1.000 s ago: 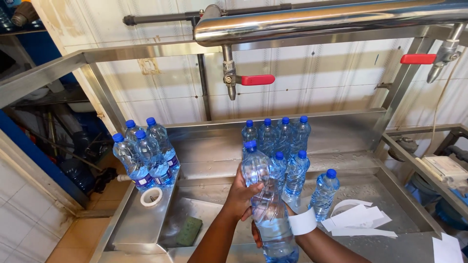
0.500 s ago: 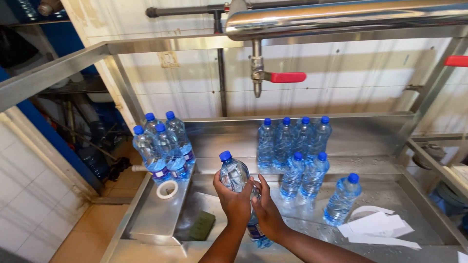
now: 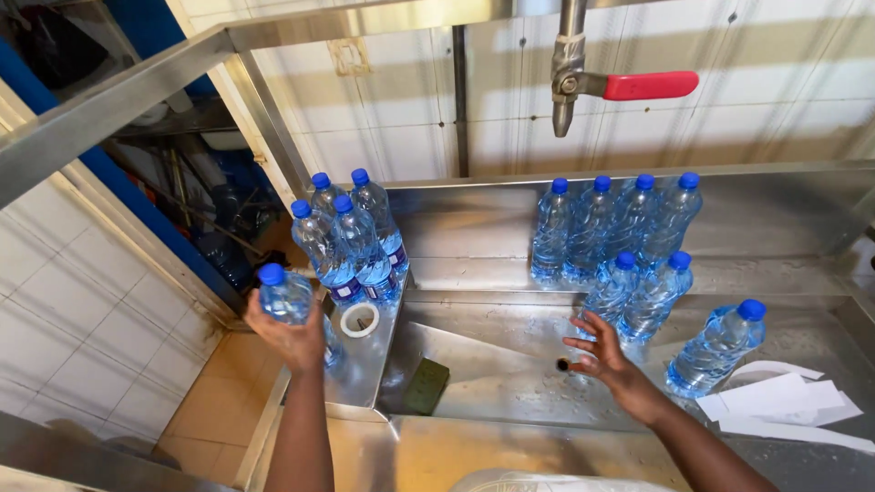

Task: A person manually applies labels to plastic water bottles at a production workstation.

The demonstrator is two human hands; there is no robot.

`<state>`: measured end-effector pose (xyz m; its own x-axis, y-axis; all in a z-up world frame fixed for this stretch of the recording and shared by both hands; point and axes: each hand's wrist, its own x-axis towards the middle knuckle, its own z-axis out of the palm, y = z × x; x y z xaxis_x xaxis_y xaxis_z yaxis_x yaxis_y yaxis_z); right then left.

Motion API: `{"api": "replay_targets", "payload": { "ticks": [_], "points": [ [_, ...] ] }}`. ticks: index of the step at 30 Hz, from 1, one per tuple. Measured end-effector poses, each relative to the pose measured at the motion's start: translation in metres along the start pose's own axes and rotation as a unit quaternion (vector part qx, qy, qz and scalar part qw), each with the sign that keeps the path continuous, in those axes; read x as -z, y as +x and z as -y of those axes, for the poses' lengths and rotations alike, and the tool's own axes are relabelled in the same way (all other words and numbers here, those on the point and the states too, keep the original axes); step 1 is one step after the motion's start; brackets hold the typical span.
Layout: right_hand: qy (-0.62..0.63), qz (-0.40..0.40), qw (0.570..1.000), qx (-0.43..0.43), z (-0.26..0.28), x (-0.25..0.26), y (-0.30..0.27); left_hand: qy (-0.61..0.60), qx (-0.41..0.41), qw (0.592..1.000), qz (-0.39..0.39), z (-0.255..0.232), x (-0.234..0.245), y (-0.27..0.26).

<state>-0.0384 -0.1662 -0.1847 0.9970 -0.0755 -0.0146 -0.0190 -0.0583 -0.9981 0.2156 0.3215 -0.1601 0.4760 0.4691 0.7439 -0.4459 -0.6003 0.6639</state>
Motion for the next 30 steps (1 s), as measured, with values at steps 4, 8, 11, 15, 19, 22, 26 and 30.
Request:
{"api": "replay_targets", "payload": {
  "ticks": [4,8,11,15,19,22,26,30],
  "points": [
    [-0.003,-0.065,0.998,-0.002,0.01,0.021,-0.017,-0.037,-0.048,0.998,-0.004,0.006,-0.006,0.014],
    [0.008,-0.139,0.99,-0.017,0.021,0.038,-0.042,-0.013,-0.068,0.998,0.011,0.015,-0.01,0.014],
    [0.002,-0.161,0.987,0.001,0.015,0.059,-0.065,-0.019,-0.062,0.998,0.01,0.028,-0.009,0.01],
    [-0.175,-0.28,0.943,-0.04,-0.014,0.108,-0.112,0.054,-0.154,0.985,-0.049,0.009,-0.003,-0.019],
    [-0.481,-0.408,0.763,-0.145,-0.072,0.196,-0.182,-0.083,-0.189,0.978,-0.02,-0.149,-0.017,-0.071],
    [-0.421,-0.541,0.72,-0.105,-0.137,0.262,-0.256,-0.232,-0.195,0.941,0.152,-0.203,-0.055,-0.139],
    [-0.451,-0.595,0.63,-0.215,-0.203,0.3,-0.355,-0.299,-0.154,0.899,0.28,-0.261,-0.101,-0.244],
    [-0.384,-0.562,0.655,-0.329,-0.228,0.305,-0.385,-0.3,-0.139,0.84,0.431,-0.336,-0.107,-0.303]
  ]
}}
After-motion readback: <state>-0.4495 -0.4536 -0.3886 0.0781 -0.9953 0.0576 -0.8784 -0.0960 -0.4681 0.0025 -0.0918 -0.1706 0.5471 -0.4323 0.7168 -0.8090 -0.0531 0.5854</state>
